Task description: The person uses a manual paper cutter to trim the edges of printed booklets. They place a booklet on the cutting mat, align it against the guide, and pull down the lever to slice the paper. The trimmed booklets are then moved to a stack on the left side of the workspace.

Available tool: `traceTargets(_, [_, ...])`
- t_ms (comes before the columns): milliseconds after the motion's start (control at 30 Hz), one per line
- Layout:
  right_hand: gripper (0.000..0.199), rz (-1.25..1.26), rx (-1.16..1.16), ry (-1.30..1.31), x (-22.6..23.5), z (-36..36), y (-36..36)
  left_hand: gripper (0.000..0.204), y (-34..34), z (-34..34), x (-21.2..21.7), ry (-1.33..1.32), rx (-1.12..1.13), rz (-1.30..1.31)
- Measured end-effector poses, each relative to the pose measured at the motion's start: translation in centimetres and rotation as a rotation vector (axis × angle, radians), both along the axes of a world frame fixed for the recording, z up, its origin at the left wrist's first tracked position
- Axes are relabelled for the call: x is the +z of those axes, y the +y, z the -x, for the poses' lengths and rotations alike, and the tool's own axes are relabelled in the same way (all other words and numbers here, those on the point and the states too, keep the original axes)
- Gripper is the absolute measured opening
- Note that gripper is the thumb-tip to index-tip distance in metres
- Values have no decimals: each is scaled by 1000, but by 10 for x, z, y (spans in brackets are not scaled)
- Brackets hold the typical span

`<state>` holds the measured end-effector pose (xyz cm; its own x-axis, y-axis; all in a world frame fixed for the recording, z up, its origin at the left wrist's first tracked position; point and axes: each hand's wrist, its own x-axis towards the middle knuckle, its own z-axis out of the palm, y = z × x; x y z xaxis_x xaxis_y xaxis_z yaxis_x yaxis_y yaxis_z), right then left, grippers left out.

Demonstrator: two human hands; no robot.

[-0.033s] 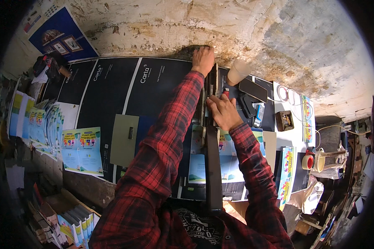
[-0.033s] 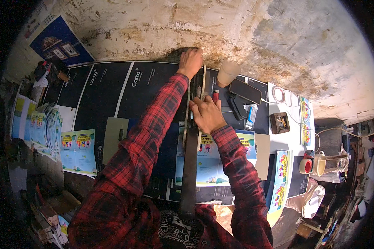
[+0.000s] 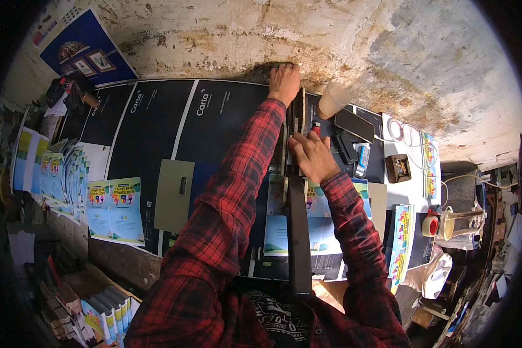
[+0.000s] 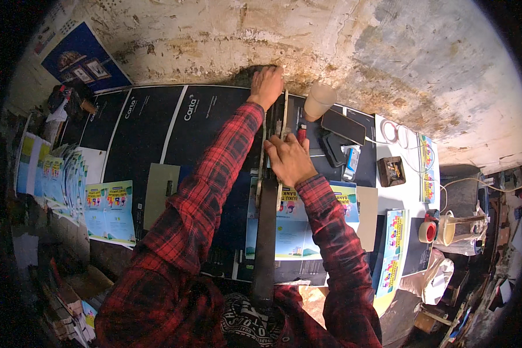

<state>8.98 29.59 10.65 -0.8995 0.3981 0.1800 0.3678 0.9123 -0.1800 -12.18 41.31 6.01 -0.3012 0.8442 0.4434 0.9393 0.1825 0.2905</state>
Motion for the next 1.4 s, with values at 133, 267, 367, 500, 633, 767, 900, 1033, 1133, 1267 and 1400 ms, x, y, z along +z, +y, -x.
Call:
traceTargets(133, [31,76,-113,159,33,-16,-12,23,6,-11,4,19,-12,-60])
traceTargets(267, [36,488,-226,592,139,-48,-109,24,-5,11,-10,10,36,-44])
traceTargets(367, [33,431,-121,519,173,-79,-190,29,1,8,-14,19,23,-77])
traceTargets(500, [31,266,-121,561,153,-62,-225,30,11,0,-6,35,-53,-106])
traceTargets(633, [29,369,-185,610,139,-54,-221,33,6,7,-8,4,-52,-67])
traceTargets(767, [34,380,-213,740,132,-51,-221,34,4,6,-7,38,-83,-78])
traceTargets(900, [46,337,-251,797,126,-49,-222,37,-1,-1,6,52,-137,6])
traceTargets(1033, [43,360,-180,777,125,-54,-221,45,-28,-6,13,66,-123,82])
traceTargets(1133, [42,339,-183,784,123,-54,-222,50,-50,-29,23,44,-164,95])
traceTargets(1267, [41,320,-166,755,124,-56,-220,51,-110,-63,37,26,-218,104])
traceTargets(1400, [41,270,-207,800,126,-52,-221,53,-125,-71,54,-45,-229,204])
